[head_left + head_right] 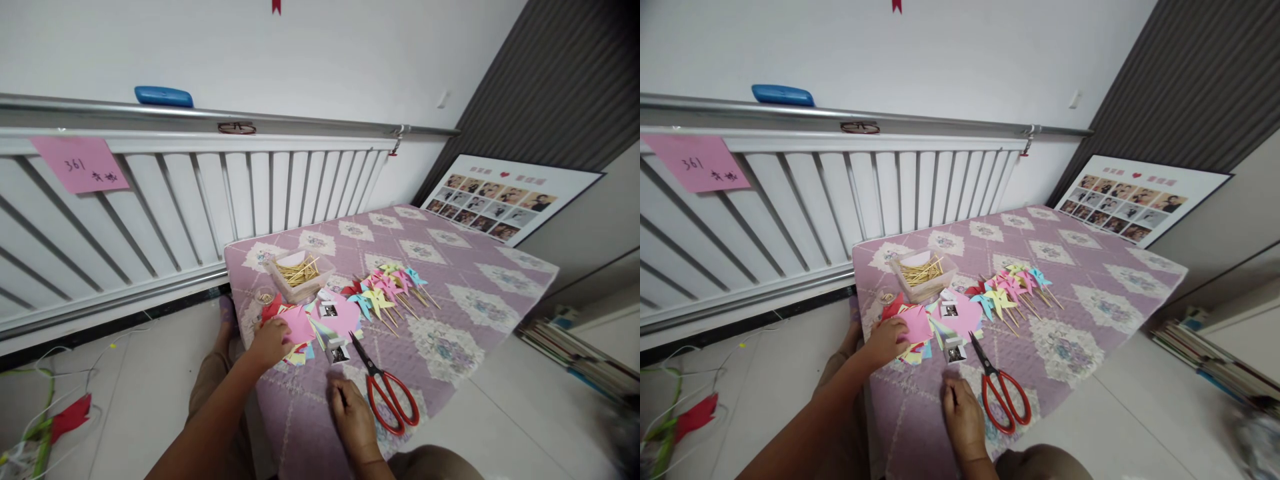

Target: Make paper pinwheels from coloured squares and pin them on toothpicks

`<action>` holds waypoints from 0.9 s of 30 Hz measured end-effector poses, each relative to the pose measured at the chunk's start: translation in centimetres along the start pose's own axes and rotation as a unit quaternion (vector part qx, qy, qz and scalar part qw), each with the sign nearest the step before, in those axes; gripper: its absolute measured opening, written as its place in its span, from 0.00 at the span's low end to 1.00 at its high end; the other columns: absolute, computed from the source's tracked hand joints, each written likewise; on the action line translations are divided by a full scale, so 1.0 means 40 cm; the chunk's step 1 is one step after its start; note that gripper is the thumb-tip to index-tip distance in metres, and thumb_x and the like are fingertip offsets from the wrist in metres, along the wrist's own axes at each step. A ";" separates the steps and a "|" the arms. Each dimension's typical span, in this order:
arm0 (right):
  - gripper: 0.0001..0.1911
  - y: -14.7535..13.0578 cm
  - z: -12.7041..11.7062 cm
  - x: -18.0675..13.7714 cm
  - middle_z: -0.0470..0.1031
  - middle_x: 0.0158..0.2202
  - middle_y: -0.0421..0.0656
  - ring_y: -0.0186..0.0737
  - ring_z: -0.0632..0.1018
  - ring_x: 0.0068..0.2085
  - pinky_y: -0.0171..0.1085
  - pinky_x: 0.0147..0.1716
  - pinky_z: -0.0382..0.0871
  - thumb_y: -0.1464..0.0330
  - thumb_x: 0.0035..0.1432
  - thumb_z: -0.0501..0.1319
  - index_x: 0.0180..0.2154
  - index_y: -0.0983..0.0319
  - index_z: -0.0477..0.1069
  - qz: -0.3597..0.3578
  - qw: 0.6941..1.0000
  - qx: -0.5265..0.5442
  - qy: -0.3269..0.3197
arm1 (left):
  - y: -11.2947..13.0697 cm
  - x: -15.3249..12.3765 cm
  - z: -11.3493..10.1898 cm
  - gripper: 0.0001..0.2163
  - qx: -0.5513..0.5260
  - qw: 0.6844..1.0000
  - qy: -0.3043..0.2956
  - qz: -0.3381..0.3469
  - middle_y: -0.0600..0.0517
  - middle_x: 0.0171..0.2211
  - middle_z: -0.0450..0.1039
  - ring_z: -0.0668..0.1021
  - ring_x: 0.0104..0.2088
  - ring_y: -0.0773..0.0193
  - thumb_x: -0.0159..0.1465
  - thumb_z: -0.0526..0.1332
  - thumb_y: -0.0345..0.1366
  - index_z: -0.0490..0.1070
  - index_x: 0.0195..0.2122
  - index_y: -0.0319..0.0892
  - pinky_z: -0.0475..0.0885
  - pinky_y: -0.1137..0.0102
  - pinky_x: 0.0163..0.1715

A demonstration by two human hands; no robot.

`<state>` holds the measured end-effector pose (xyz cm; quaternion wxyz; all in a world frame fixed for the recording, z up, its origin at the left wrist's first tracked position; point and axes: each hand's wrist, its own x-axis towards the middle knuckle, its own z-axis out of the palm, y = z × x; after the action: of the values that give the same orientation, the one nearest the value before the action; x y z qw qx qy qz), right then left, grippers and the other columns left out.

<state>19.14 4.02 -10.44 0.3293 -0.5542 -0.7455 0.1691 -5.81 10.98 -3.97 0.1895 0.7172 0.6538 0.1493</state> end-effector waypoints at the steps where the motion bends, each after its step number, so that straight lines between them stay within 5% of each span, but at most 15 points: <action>1: 0.12 0.001 0.001 0.000 0.79 0.34 0.46 0.45 0.81 0.37 0.39 0.38 0.75 0.68 0.61 0.52 0.35 0.59 0.74 0.000 1.000 -0.002 -0.002 | -0.001 0.000 0.000 0.11 -0.001 1.000 0.000 0.001 0.49 0.51 0.74 0.72 0.52 0.53 0.55 0.61 0.37 0.76 0.40 0.47 0.59 0.53 0.54; 21: 0.12 -0.007 -0.004 0.003 0.79 0.34 0.47 0.44 0.80 0.37 0.39 0.38 0.75 0.69 0.62 0.52 0.36 0.60 0.74 -0.010 1.000 0.000 -0.001 | -0.012 -0.005 -0.018 0.07 0.023 0.994 -0.022 0.100 0.46 0.42 0.77 0.75 0.47 0.54 0.61 0.57 0.35 0.74 0.37 0.43 0.59 0.57 0.53; 27: 0.12 -0.004 -0.002 0.001 0.79 0.33 0.46 0.43 0.81 0.36 0.38 0.36 0.75 0.69 0.61 0.52 0.35 0.60 0.74 -0.012 1.000 -0.002 0.012 | -0.008 0.007 -0.019 0.10 -0.021 0.998 -0.005 0.056 0.48 0.35 0.78 0.76 0.40 0.58 0.62 0.54 0.33 0.73 0.28 0.42 0.63 0.63 0.45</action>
<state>19.07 4.00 -10.27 0.3391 -0.5476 -0.7487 0.1568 -6.40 11.33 -3.47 0.1990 0.7491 0.6085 0.1702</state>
